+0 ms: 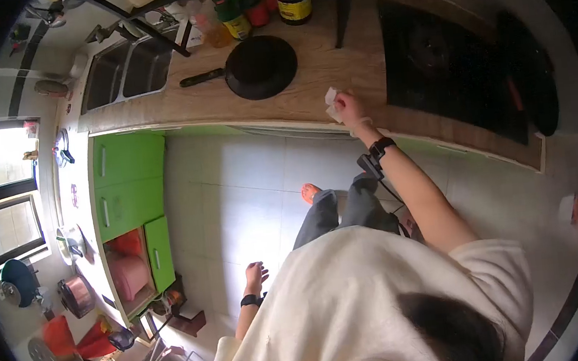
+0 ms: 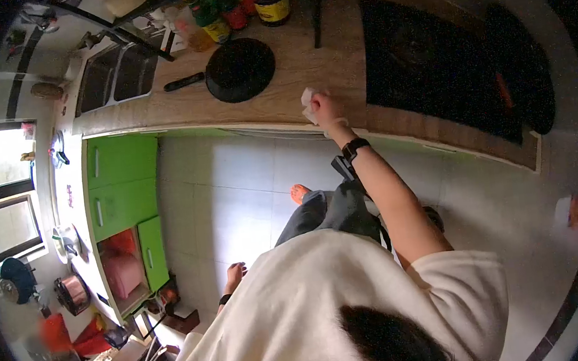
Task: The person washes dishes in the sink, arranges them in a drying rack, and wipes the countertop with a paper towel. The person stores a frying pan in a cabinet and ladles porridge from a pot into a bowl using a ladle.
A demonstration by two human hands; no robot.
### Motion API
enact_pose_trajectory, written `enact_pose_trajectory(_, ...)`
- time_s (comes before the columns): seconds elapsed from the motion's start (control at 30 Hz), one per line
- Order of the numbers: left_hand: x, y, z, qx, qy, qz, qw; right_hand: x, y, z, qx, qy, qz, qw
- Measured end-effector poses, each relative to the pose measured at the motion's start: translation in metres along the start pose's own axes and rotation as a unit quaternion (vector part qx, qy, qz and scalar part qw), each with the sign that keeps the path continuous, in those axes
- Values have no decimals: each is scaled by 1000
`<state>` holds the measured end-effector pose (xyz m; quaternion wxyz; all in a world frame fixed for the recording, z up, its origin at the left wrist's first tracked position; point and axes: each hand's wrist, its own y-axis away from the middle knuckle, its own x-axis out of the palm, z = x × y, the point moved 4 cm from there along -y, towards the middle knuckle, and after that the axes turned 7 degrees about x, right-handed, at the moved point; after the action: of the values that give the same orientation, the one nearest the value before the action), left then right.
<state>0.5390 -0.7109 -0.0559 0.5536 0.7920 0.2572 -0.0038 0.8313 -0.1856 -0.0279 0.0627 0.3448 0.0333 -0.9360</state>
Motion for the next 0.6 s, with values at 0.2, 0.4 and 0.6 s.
enact_pose_trajectory(0.2, -20, -61, -43, 43, 25, 19, 999, -4, 21, 24, -88, -28, 69, 993)
enact_pose_trajectory(0.4, -42, -152, -240, 244, 40, 94, 964, -23, 27, 2, -113, 62, 17, 991)
enact_pose_trajectory(0.6, 19, -108, -467, 436, -23, 48, 899, -23, 5, 10, -6, 89, -50, 995)
